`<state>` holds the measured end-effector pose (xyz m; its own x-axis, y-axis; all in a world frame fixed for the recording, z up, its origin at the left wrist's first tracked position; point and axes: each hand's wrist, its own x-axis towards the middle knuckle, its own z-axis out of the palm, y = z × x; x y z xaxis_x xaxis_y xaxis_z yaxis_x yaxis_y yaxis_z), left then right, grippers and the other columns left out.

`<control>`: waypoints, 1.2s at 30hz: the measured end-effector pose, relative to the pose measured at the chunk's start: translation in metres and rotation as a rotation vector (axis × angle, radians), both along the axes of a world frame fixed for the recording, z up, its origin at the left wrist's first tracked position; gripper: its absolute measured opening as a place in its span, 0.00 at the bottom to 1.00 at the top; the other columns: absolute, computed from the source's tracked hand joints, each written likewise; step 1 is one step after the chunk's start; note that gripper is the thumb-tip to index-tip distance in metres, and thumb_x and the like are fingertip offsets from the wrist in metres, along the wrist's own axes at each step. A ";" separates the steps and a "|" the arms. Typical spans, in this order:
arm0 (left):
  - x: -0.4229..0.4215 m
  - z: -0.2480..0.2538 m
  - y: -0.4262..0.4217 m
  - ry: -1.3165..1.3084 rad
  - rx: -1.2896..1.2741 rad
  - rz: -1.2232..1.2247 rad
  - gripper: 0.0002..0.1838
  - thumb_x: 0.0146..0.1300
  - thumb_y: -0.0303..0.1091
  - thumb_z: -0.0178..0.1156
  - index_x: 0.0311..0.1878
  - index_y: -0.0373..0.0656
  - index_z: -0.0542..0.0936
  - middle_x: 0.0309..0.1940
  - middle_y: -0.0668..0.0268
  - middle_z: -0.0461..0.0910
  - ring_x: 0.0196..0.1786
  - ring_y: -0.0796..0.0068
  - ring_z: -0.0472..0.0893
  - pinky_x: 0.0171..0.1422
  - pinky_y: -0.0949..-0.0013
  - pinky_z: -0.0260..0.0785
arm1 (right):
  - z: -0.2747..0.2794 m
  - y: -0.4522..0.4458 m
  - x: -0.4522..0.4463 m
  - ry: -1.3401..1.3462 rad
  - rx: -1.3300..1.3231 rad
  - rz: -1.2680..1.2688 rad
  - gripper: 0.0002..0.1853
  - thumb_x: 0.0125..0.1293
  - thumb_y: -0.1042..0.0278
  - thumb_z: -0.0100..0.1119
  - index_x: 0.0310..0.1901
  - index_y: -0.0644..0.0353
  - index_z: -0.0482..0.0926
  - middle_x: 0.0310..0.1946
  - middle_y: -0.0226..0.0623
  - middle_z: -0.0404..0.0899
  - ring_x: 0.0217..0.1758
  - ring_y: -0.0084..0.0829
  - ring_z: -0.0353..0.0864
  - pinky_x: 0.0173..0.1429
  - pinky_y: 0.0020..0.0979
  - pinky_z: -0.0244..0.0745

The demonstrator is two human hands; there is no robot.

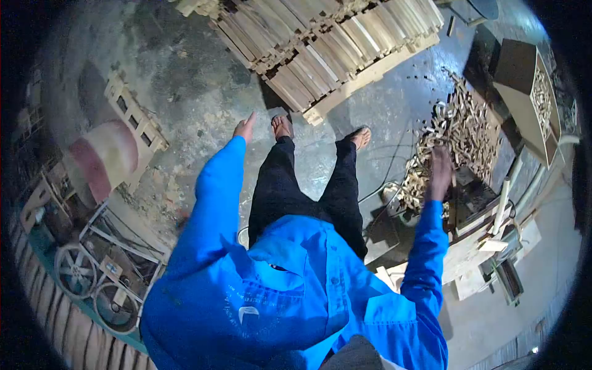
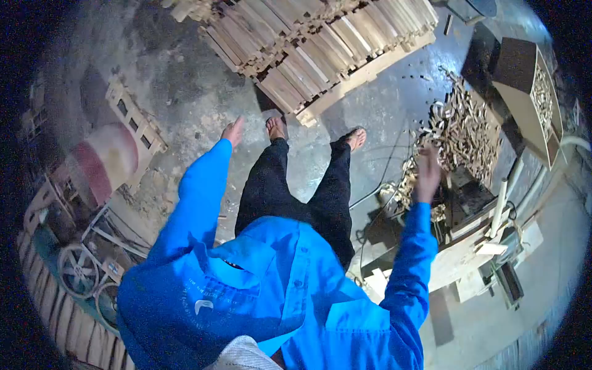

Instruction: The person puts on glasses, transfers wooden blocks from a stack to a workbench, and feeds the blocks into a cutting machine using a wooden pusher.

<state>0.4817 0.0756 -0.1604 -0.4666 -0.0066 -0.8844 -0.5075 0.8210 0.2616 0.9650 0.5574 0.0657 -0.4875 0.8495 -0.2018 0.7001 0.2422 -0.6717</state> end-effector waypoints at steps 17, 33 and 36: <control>0.036 -0.158 0.121 -0.263 0.482 0.782 0.51 0.68 0.71 0.62 0.82 0.46 0.60 0.68 0.59 0.69 0.73 0.61 0.68 0.78 0.56 0.59 | -0.376 -0.213 -0.302 0.359 -1.355 -0.480 0.52 0.68 0.34 0.67 0.80 0.64 0.58 0.80 0.47 0.59 0.86 0.46 0.53 0.83 0.49 0.54; 0.060 -0.185 0.123 -0.028 0.491 0.900 0.41 0.62 0.57 0.76 0.73 0.49 0.70 0.68 0.65 0.75 0.68 0.69 0.73 0.65 0.63 0.70 | -0.398 -0.236 -0.312 0.388 -1.303 -0.584 0.29 0.76 0.39 0.62 0.68 0.49 0.74 0.59 0.30 0.74 0.61 0.35 0.75 0.66 0.45 0.73; 0.059 -0.187 0.117 -0.103 0.529 0.783 0.47 0.60 0.61 0.76 0.75 0.52 0.64 0.68 0.66 0.72 0.65 0.68 0.74 0.65 0.58 0.69 | -0.403 -0.242 -0.305 0.411 -1.349 -0.569 0.30 0.77 0.38 0.59 0.69 0.49 0.73 0.59 0.33 0.72 0.62 0.38 0.74 0.67 0.48 0.72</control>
